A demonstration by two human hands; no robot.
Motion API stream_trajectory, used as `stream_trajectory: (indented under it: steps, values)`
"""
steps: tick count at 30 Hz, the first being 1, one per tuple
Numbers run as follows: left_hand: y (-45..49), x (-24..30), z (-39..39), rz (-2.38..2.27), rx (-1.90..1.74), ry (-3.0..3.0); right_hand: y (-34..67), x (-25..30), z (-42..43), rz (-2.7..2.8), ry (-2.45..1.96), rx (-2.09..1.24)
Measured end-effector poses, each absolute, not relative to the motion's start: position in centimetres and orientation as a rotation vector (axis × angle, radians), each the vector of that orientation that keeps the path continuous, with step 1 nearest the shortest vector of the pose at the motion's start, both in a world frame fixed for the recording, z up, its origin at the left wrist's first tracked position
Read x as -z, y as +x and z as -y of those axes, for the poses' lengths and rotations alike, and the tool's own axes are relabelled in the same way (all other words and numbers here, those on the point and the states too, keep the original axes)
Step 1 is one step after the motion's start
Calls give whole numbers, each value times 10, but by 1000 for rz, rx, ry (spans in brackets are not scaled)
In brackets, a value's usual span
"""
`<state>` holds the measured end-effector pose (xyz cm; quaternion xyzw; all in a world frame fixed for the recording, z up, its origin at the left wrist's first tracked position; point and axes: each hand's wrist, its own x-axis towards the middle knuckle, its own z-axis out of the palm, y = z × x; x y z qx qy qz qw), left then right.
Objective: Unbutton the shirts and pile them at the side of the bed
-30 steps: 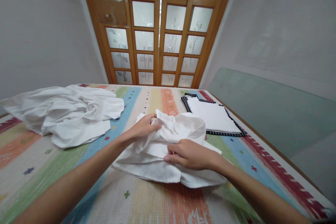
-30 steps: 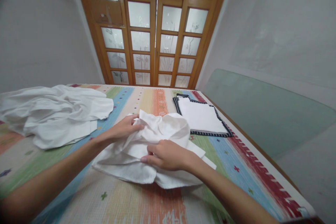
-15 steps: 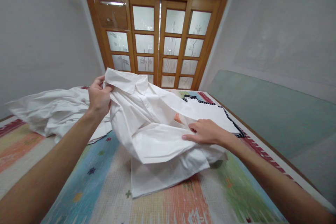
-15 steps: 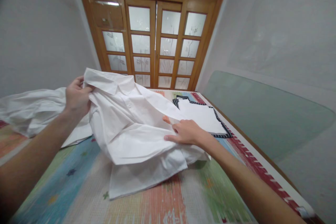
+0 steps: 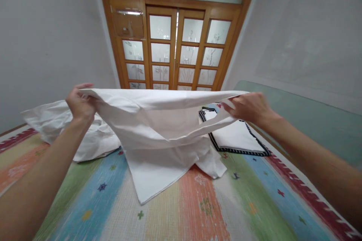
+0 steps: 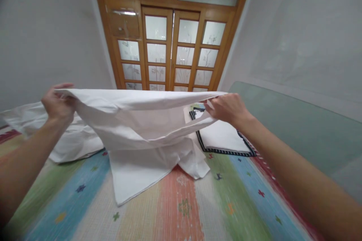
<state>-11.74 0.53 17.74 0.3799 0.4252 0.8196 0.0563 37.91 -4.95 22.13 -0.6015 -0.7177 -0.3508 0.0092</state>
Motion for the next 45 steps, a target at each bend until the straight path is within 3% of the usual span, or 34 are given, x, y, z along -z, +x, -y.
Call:
stream_trajectory:
  steps: [4,7,10,13,17,19,23,30,37,41,45]
  values:
    - [-128,-180,-4,-1352,-2451,1127,410,-247,25,2469,-1673,1239]
    - [-129,-168,-5,-1602,-2203,1357,420,-240,7,2513,-1787,1181]
    - [-119,-142,-4,-1985,-1675,1794,408,-200,-1,2549,-1870,956]
    - [-99,-112,-1,-2195,-1063,2258,380,-143,5,2845,-1678,669]
    - [-72,-89,-2,-1796,-642,2750,328,-88,25,3077,-1383,479]
    - [-62,-86,-4,-1604,-638,2812,302,-78,33,3064,-1259,432]
    - [-49,-88,-7,-1664,-853,2761,260,-80,45,3019,-1082,293]
    - [-39,-80,1,-1872,-253,2428,232,-66,46,2979,-768,-138]
    - [-35,-73,-6,-2018,-152,2287,224,-44,36,2966,-679,-400]
    - [-29,-71,-8,-2073,-382,2227,216,-48,36,2715,-681,-344]
    - [-24,-75,3,-1982,-531,2274,207,-59,39,2459,-566,-76]
